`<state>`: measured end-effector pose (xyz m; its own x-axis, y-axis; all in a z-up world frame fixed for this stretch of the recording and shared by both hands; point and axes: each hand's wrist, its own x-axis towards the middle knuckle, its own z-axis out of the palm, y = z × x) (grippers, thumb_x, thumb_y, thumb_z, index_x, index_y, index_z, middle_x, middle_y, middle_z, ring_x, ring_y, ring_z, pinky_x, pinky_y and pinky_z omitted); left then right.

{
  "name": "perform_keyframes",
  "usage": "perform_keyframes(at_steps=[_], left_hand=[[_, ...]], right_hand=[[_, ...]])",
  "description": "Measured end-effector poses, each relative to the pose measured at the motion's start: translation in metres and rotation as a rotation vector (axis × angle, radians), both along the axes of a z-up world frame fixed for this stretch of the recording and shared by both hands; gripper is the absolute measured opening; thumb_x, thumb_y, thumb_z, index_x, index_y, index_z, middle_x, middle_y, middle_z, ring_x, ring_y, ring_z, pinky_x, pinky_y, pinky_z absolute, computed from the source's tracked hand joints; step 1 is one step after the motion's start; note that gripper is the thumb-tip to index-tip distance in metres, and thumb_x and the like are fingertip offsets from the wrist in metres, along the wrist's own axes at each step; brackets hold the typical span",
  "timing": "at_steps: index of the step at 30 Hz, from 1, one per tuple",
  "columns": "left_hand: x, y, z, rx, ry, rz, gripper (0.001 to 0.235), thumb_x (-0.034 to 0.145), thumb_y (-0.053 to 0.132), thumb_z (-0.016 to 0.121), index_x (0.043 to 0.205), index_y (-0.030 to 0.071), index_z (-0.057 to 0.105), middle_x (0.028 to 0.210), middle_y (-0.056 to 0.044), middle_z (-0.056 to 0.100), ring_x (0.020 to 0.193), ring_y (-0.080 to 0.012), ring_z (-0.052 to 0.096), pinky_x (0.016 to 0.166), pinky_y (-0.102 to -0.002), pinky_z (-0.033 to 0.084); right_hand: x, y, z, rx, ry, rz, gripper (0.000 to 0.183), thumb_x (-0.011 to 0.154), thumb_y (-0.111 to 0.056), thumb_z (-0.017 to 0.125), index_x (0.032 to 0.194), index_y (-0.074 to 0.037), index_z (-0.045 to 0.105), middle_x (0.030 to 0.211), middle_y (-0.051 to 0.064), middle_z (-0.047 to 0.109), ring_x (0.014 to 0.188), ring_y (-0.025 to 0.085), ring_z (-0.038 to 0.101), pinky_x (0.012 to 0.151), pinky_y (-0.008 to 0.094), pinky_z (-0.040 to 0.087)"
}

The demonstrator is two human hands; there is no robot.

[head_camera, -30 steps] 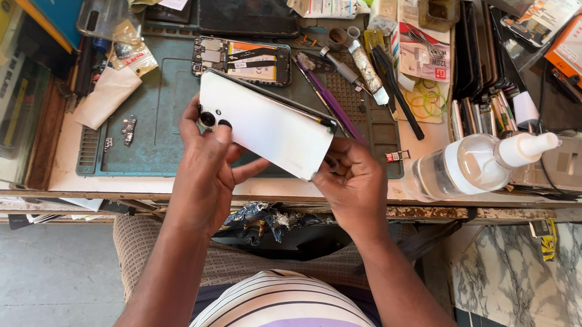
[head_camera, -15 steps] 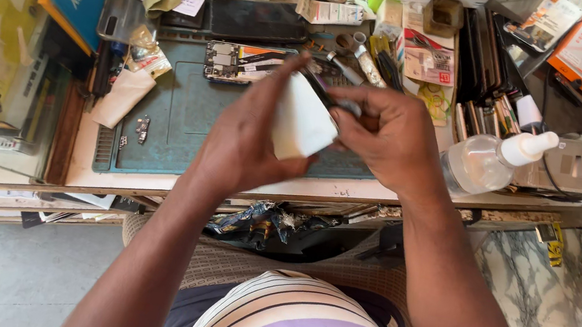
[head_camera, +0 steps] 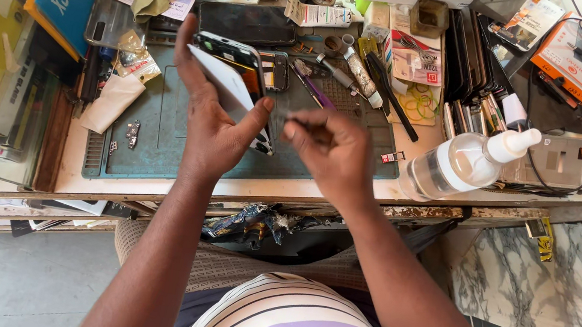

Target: The person sprays a liquid onto a white smartphone, then uses a prying tool to separate the back cover from the frame. They continue to pry around the edges and lift the back cover off, exposing the internal components. The person then uses tweezers to manipulate small parts inside the phone.

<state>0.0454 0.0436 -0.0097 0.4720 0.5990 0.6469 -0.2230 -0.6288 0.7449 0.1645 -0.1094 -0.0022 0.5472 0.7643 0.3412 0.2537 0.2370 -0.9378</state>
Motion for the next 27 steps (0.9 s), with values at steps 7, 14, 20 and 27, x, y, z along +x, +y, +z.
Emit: perform_keyframes(at_steps=[7, 14, 20, 27], left_hand=[[-0.001, -0.003, -0.009, -0.096, 0.000, 0.059, 0.117, 0.089, 0.013, 0.086, 0.166, 0.015, -0.004, 0.172, -0.021, 0.012, 0.159, -0.0323, 0.021, 0.135, -0.044, 0.016], [0.000, -0.004, -0.007, -0.069, 0.013, 0.095, 0.120, 0.086, 0.008, 0.087, 0.165, 0.016, -0.002, 0.171, -0.020, 0.014, 0.159, -0.0337, 0.020, 0.139, -0.047, 0.015], [0.003, -0.006, -0.004, -0.111, -0.028, 0.028, 0.117, 0.086, 0.008, 0.087, 0.165, 0.016, 0.000, 0.171, -0.019, 0.017, 0.158, -0.0313, 0.025, 0.135, -0.043, 0.019], [0.010, -0.011, -0.003, -0.016, 0.019, 0.057, 0.118, 0.086, 0.009, 0.088, 0.165, 0.016, 0.000, 0.171, -0.018, 0.015, 0.161, -0.0339, 0.018, 0.140, -0.046, 0.014]], right_hand=[[0.000, -0.013, -0.022, -0.059, -0.167, -0.030, 0.012, 0.096, -0.002, 0.076, 0.108, 0.000, 0.073, 0.099, 0.008, 0.075, 0.093, 0.012, 0.075, 0.081, 0.024, 0.064], [-0.006, -0.007, -0.010, -0.068, -0.317, -0.065, 0.013, 0.096, 0.000, 0.075, 0.108, 0.000, 0.073, 0.098, 0.009, 0.073, 0.092, 0.014, 0.077, 0.081, 0.026, 0.067], [-0.006, -0.007, -0.002, -0.097, -0.428, -0.107, 0.012, 0.091, 0.002, 0.077, 0.103, 0.000, 0.074, 0.094, 0.009, 0.075, 0.085, 0.014, 0.077, 0.071, 0.025, 0.065], [-0.001, -0.007, -0.006, -0.124, -0.519, -0.115, 0.012, 0.090, 0.000, 0.078, 0.100, 0.000, 0.072, 0.089, 0.008, 0.074, 0.080, 0.015, 0.076, 0.067, 0.026, 0.062]])
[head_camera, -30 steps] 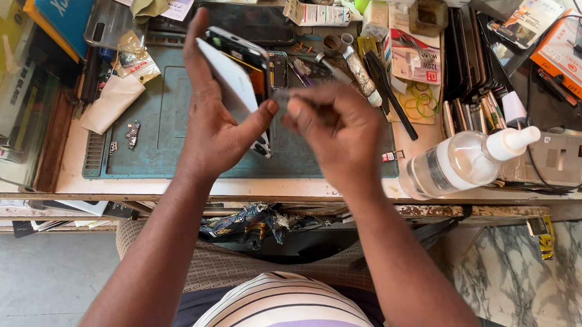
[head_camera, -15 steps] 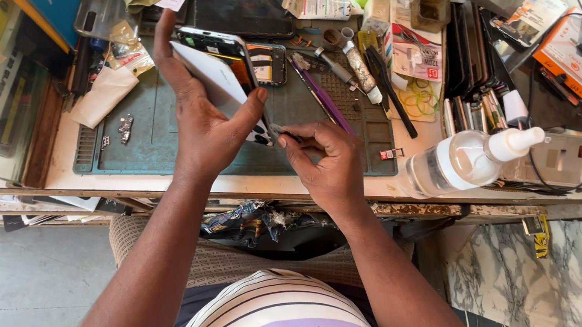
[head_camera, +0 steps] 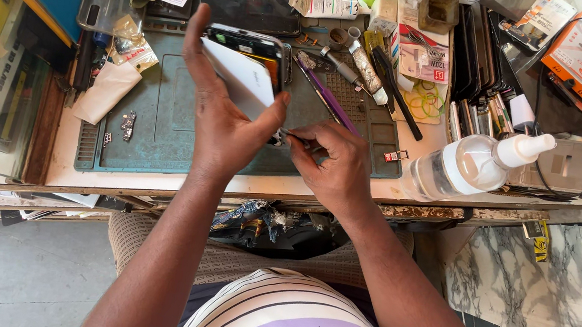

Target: The person sprays a liquid onto a white smartphone, then uses a prying tool to separate the back cover from the frame. They continue to pry around the edges and lift the back cover off, exposing the internal components. The person then uses tweezers to manipulate small parts inside the phone.

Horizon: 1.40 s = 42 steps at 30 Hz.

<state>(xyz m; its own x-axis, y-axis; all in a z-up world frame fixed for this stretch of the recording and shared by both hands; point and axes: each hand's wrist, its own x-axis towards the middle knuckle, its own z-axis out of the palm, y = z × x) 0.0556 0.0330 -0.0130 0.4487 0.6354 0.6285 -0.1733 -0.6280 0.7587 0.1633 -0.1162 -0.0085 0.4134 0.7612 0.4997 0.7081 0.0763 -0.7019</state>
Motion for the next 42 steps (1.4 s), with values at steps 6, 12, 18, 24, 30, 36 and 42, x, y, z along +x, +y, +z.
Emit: perform_keyframes(at_steps=[6, 12, 18, 24, 30, 36, 42], left_hand=[[0.003, -0.009, 0.001, 0.047, 0.060, -0.012, 0.115, 0.083, 0.015, 0.084, 0.163, 0.016, 0.002, 0.166, -0.021, 0.021, 0.158, -0.0351, 0.031, 0.136, -0.050, 0.032], [0.001, -0.011, 0.000, -0.022, 0.099, -0.104, 0.112, 0.085, 0.016, 0.082, 0.164, 0.013, 0.003, 0.163, -0.026, 0.031, 0.149, -0.0360, 0.052, 0.124, -0.050, 0.049], [0.001, -0.012, -0.002, -0.081, 0.101, -0.149, 0.103, 0.081, 0.012, 0.083, 0.160, 0.008, 0.016, 0.144, -0.021, 0.052, 0.136, -0.0325, 0.059, 0.121, -0.046, 0.050], [0.002, -0.013, -0.008, -0.031, 0.156, -0.035, 0.101, 0.079, 0.017, 0.087, 0.156, 0.003, 0.023, 0.138, -0.021, 0.054, 0.129, -0.0301, 0.061, 0.112, -0.042, 0.051], [0.004, -0.014, -0.014, -0.099, 0.149, -0.023, 0.099, 0.079, 0.023, 0.089, 0.150, 0.001, 0.025, 0.128, -0.018, 0.060, 0.115, -0.0284, 0.066, 0.101, -0.041, 0.055], [0.006, -0.011, -0.019, -0.078, 0.114, -0.025, 0.088, 0.078, 0.021, 0.090, 0.141, 0.003, 0.030, 0.121, -0.016, 0.059, 0.110, -0.0259, 0.067, 0.097, -0.039, 0.057], [0.005, -0.011, -0.023, -0.112, 0.075, -0.053, 0.091, 0.081, 0.022, 0.090, 0.145, 0.003, 0.028, 0.123, -0.014, 0.058, 0.113, -0.0250, 0.066, 0.099, -0.038, 0.057]], right_hand=[[0.013, -0.002, -0.006, -0.192, -0.117, -0.022, 0.013, 0.086, -0.006, 0.080, 0.098, -0.003, 0.074, 0.086, 0.006, 0.074, 0.073, 0.016, 0.075, 0.063, 0.028, 0.060], [0.010, -0.006, -0.012, -0.094, -0.174, -0.040, 0.016, 0.085, -0.004, 0.078, 0.100, -0.002, 0.073, 0.087, 0.007, 0.072, 0.071, 0.017, 0.074, 0.060, 0.030, 0.058], [0.004, -0.004, -0.015, -0.063, -0.260, -0.038, 0.014, 0.084, -0.005, 0.078, 0.093, -0.002, 0.068, 0.084, 0.008, 0.068, 0.067, 0.021, 0.071, 0.058, 0.034, 0.057], [0.005, -0.006, -0.013, -0.154, -0.282, -0.021, 0.012, 0.086, -0.006, 0.076, 0.093, -0.002, 0.067, 0.080, 0.010, 0.065, 0.066, 0.027, 0.069, 0.059, 0.039, 0.055], [0.007, -0.004, -0.015, -0.135, -0.362, -0.015, 0.011, 0.085, -0.007, 0.076, 0.090, -0.002, 0.067, 0.081, 0.011, 0.066, 0.067, 0.031, 0.068, 0.058, 0.041, 0.054], [0.010, 0.000, -0.022, -0.224, -0.394, 0.053, 0.014, 0.087, -0.008, 0.077, 0.087, 0.000, 0.066, 0.079, 0.010, 0.065, 0.064, 0.027, 0.069, 0.056, 0.040, 0.056], [0.014, 0.000, -0.024, -0.223, -0.448, 0.090, 0.016, 0.083, -0.008, 0.078, 0.092, 0.000, 0.067, 0.079, 0.010, 0.065, 0.067, 0.029, 0.068, 0.060, 0.042, 0.056]])
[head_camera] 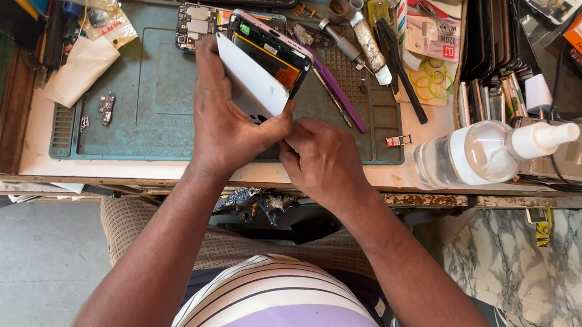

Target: The person sprays a liquid onto a white smartphone, then uses a prying tool to separate the back cover from the frame. They continue to pry around the edges and lift the back cover off, exposing the internal components. The person then uses tweezers to manipulate small parts inside the phone.

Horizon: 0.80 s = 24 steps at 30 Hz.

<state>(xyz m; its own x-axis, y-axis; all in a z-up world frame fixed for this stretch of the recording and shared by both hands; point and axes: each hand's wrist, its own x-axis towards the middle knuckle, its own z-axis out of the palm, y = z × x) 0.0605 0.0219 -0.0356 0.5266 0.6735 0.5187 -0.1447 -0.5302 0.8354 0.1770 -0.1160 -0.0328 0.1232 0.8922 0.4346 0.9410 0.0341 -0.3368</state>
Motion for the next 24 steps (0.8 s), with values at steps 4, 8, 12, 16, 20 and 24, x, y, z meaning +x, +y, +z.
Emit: perform_keyframes(at_steps=[4, 8, 12, 16, 20, 24], left_hand=[[0.0012, -0.0006, 0.0028, 0.027, -0.014, 0.005, 0.088, 0.081, 0.022, 0.091, 0.141, 0.002, 0.030, 0.121, -0.015, 0.057, 0.110, -0.0244, 0.065, 0.100, -0.038, 0.057], [-0.0003, -0.0011, 0.0014, 0.059, -0.015, 0.021, 0.085, 0.081, 0.019, 0.090, 0.141, 0.004, 0.031, 0.120, -0.015, 0.057, 0.111, -0.0245, 0.064, 0.097, -0.037, 0.056], [0.0015, -0.0011, 0.0035, -0.030, 0.028, 0.016, 0.089, 0.077, 0.022, 0.089, 0.143, 0.004, 0.032, 0.123, -0.014, 0.058, 0.113, -0.0251, 0.065, 0.098, -0.038, 0.056], [0.0015, -0.0021, 0.0012, 0.017, 0.004, 0.017, 0.088, 0.079, 0.021, 0.090, 0.141, 0.003, 0.030, 0.123, -0.014, 0.056, 0.114, -0.0229, 0.064, 0.102, -0.038, 0.055], [0.0006, -0.0029, 0.0000, -0.011, -0.026, 0.006, 0.085, 0.079, 0.019, 0.092, 0.137, 0.005, 0.033, 0.122, -0.013, 0.057, 0.113, -0.0211, 0.063, 0.101, -0.036, 0.055], [0.0016, -0.0050, -0.0002, -0.056, -0.090, 0.005, 0.088, 0.077, 0.017, 0.091, 0.141, 0.004, 0.032, 0.123, -0.012, 0.055, 0.115, -0.0194, 0.060, 0.106, -0.036, 0.055]], right_hand=[[-0.0019, -0.0009, 0.0025, 0.025, 0.106, -0.022, 0.012, 0.085, -0.005, 0.076, 0.091, -0.001, 0.066, 0.079, 0.011, 0.067, 0.068, 0.029, 0.069, 0.061, 0.042, 0.056], [-0.0060, 0.0003, 0.0012, 0.072, 0.079, -0.041, 0.012, 0.085, -0.005, 0.076, 0.091, 0.000, 0.066, 0.082, 0.012, 0.067, 0.071, 0.032, 0.069, 0.062, 0.043, 0.056], [-0.0052, 0.0014, 0.0050, 0.039, 0.025, -0.009, 0.013, 0.086, -0.007, 0.075, 0.093, -0.001, 0.067, 0.085, 0.012, 0.068, 0.075, 0.033, 0.069, 0.067, 0.045, 0.057], [-0.0028, 0.0015, 0.0060, -0.013, 0.043, -0.009, 0.015, 0.085, -0.009, 0.074, 0.094, 0.000, 0.068, 0.084, 0.013, 0.068, 0.076, 0.036, 0.070, 0.069, 0.047, 0.057], [-0.0037, 0.0044, 0.0062, -0.126, 0.020, -0.055, 0.011, 0.086, -0.010, 0.075, 0.090, -0.001, 0.069, 0.084, 0.013, 0.071, 0.071, 0.035, 0.070, 0.066, 0.046, 0.058], [-0.0028, 0.0057, 0.0059, -0.228, -0.010, -0.098, 0.015, 0.087, -0.014, 0.076, 0.087, 0.000, 0.070, 0.086, 0.013, 0.072, 0.067, 0.030, 0.072, 0.065, 0.042, 0.059]])
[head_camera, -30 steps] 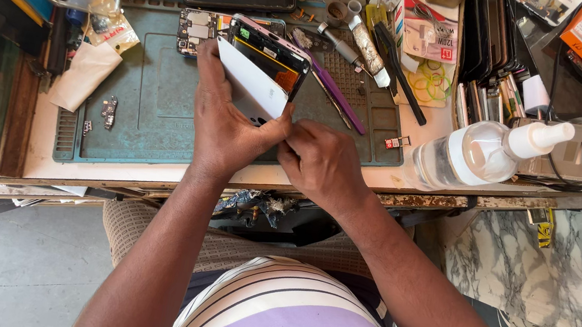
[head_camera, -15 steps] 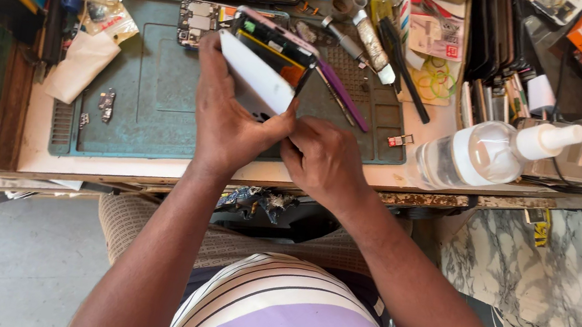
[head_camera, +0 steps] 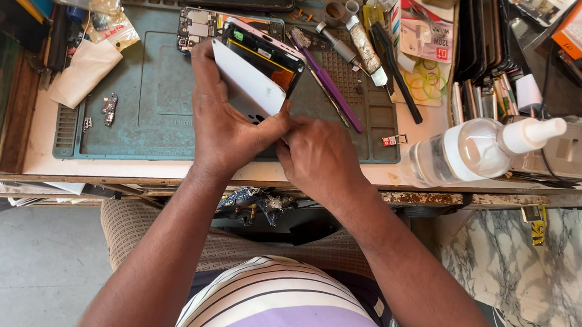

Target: The person sprays a liquid onto a white smartphone, then uses a prying tool to separate the back cover from the frame. They continue to pry around the edges and lift the back cover off, exposing the internal components. The person then uses tweezers to manipulate small parts inside the phone.

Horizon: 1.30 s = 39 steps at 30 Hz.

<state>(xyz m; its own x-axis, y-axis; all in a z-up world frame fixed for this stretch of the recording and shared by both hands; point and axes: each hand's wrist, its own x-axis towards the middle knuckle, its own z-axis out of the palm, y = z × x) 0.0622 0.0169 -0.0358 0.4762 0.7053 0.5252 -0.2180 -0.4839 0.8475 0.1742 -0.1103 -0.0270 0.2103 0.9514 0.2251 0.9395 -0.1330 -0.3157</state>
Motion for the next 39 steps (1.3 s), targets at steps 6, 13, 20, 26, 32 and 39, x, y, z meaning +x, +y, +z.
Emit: perform_keyframes(at_steps=[6, 13, 20, 26, 32, 39], left_hand=[[0.000, 0.001, -0.006, -0.009, -0.060, 0.053, 0.085, 0.080, 0.014, 0.089, 0.140, 0.002, 0.031, 0.126, -0.014, 0.053, 0.117, -0.0211, 0.058, 0.107, -0.035, 0.052], [0.002, 0.011, -0.008, -0.061, -0.035, 0.166, 0.093, 0.079, 0.015, 0.091, 0.147, 0.001, 0.030, 0.133, -0.016, 0.053, 0.121, -0.0246, 0.060, 0.102, -0.037, 0.054], [0.008, 0.022, -0.005, -0.147, -0.034, 0.239, 0.093, 0.081, 0.015, 0.091, 0.148, 0.000, 0.028, 0.130, -0.017, 0.059, 0.120, -0.0273, 0.060, 0.103, -0.039, 0.053], [0.021, 0.037, 0.002, -0.394, -0.168, 0.215, 0.066, 0.089, 0.013, 0.087, 0.131, 0.003, 0.037, 0.122, -0.015, 0.061, 0.112, -0.0228, 0.065, 0.098, -0.036, 0.057], [0.019, 0.036, 0.012, -0.478, -0.270, 0.169, 0.062, 0.089, 0.020, 0.091, 0.124, 0.004, 0.041, 0.120, -0.015, 0.061, 0.111, -0.0197, 0.063, 0.098, -0.034, 0.054], [0.015, 0.027, 0.044, -0.377, -0.099, 0.260, 0.078, 0.079, 0.042, 0.097, 0.122, 0.005, 0.043, 0.115, -0.012, 0.063, 0.109, -0.0191, 0.066, 0.096, -0.034, 0.058]], right_hand=[[-0.009, -0.004, 0.004, 0.283, 0.118, -0.020, 0.015, 0.085, -0.012, 0.079, 0.094, -0.002, 0.073, 0.087, 0.011, 0.073, 0.070, 0.029, 0.072, 0.063, 0.041, 0.058], [-0.016, -0.017, 0.019, 0.374, 0.179, -0.058, 0.029, 0.088, -0.017, 0.083, 0.109, -0.001, 0.072, 0.103, 0.014, 0.074, 0.088, 0.026, 0.074, 0.076, 0.037, 0.060], [0.014, -0.127, 0.061, 0.798, -0.210, -0.339, 0.053, 0.108, -0.020, 0.079, 0.145, -0.005, 0.042, 0.147, 0.012, 0.048, 0.138, 0.030, 0.053, 0.117, 0.042, 0.050], [0.080, -0.156, 0.053, 0.680, -0.290, -0.487, 0.120, 0.101, -0.034, 0.093, 0.164, -0.013, -0.006, 0.168, 0.015, 0.016, 0.144, 0.038, 0.040, 0.122, 0.048, 0.039], [0.070, -0.151, 0.038, 0.603, 0.033, -0.412, 0.131, 0.088, -0.022, 0.102, 0.169, -0.019, -0.001, 0.146, 0.013, 0.049, 0.123, 0.026, 0.059, 0.108, 0.039, 0.055], [0.066, -0.156, 0.044, 0.619, 0.112, -0.260, 0.122, 0.097, -0.013, 0.094, 0.171, -0.025, -0.003, 0.138, 0.019, 0.054, 0.117, 0.024, 0.063, 0.103, 0.035, 0.057]])
